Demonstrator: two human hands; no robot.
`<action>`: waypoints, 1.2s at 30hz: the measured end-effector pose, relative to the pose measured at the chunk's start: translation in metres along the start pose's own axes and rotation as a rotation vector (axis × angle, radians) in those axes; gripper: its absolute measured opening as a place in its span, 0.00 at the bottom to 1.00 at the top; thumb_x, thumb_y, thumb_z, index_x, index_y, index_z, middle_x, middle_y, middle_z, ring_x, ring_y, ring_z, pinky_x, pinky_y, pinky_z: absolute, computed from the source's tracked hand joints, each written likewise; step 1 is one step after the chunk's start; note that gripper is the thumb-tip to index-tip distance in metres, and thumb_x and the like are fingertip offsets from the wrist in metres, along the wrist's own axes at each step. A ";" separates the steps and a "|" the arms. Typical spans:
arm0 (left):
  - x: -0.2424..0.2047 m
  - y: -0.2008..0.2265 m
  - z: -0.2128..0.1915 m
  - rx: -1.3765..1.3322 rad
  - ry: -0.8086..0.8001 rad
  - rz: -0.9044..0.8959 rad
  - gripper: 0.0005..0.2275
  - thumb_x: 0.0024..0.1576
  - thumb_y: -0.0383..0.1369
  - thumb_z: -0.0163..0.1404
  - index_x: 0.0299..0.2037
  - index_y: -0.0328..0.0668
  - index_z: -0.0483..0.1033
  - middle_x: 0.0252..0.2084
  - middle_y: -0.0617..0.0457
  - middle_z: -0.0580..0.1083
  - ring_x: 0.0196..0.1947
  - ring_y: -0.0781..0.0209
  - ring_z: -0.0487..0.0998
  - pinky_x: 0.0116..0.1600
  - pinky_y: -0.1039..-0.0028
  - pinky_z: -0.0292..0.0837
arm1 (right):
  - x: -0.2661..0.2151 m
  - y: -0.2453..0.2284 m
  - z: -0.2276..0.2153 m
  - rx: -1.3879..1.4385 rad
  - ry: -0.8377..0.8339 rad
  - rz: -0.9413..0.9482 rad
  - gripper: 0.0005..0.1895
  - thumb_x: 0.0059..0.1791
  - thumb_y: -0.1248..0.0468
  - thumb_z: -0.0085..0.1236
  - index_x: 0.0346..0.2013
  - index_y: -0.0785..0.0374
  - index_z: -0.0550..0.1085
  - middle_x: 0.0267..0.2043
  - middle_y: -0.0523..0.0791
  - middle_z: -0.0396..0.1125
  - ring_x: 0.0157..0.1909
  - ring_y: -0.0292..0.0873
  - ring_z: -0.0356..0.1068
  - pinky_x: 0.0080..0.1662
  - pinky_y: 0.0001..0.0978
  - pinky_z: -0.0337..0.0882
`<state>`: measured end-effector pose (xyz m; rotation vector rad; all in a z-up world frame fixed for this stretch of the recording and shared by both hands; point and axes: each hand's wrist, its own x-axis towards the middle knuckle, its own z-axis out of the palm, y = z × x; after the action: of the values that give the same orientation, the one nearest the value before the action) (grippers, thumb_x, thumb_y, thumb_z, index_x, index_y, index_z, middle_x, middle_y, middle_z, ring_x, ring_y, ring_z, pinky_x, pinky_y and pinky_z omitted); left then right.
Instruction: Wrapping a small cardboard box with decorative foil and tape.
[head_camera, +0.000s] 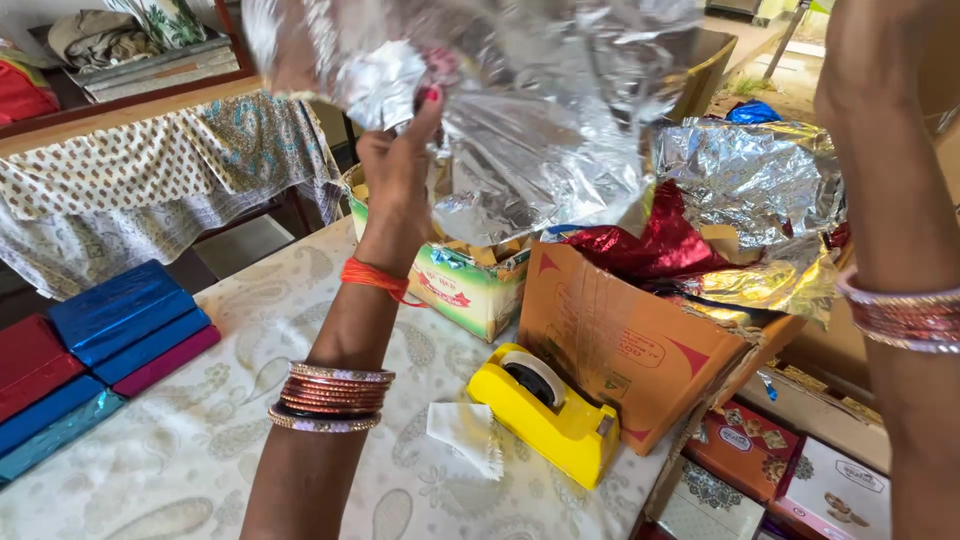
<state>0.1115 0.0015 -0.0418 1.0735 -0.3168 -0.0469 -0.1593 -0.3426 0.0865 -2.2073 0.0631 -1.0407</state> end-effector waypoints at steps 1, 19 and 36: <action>-0.003 0.001 -0.004 0.000 0.001 0.001 0.20 0.55 0.33 0.70 0.45 0.45 0.66 0.38 0.60 0.75 0.35 0.77 0.73 0.43 0.82 0.68 | -0.005 0.004 0.010 0.025 -0.035 0.034 0.14 0.59 0.55 0.52 0.54 0.60 0.70 0.55 0.50 0.69 0.62 0.44 0.69 0.64 0.38 0.65; -0.003 0.009 0.004 -0.073 -0.092 0.078 0.24 0.54 0.47 0.60 0.41 0.43 0.56 0.34 0.51 0.76 0.14 0.70 0.61 0.16 0.74 0.62 | -0.085 0.019 0.157 -0.457 -0.797 0.148 0.48 0.41 0.37 0.61 0.66 0.64 0.64 0.58 0.51 0.69 0.52 0.47 0.75 0.52 0.44 0.77; 0.042 -0.004 -0.063 -0.433 0.003 0.115 0.05 0.59 0.35 0.51 0.40 0.48 0.72 0.27 0.58 0.73 0.19 0.69 0.72 0.18 0.73 0.62 | -0.102 0.023 0.171 -0.394 -0.893 -0.032 0.34 0.53 0.43 0.39 0.67 0.62 0.64 0.58 0.53 0.71 0.58 0.49 0.72 0.58 0.40 0.69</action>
<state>0.1696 0.0457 -0.0632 0.6254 -0.3463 -0.0103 -0.1042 -0.2317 -0.0707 -2.8415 -0.1815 0.0281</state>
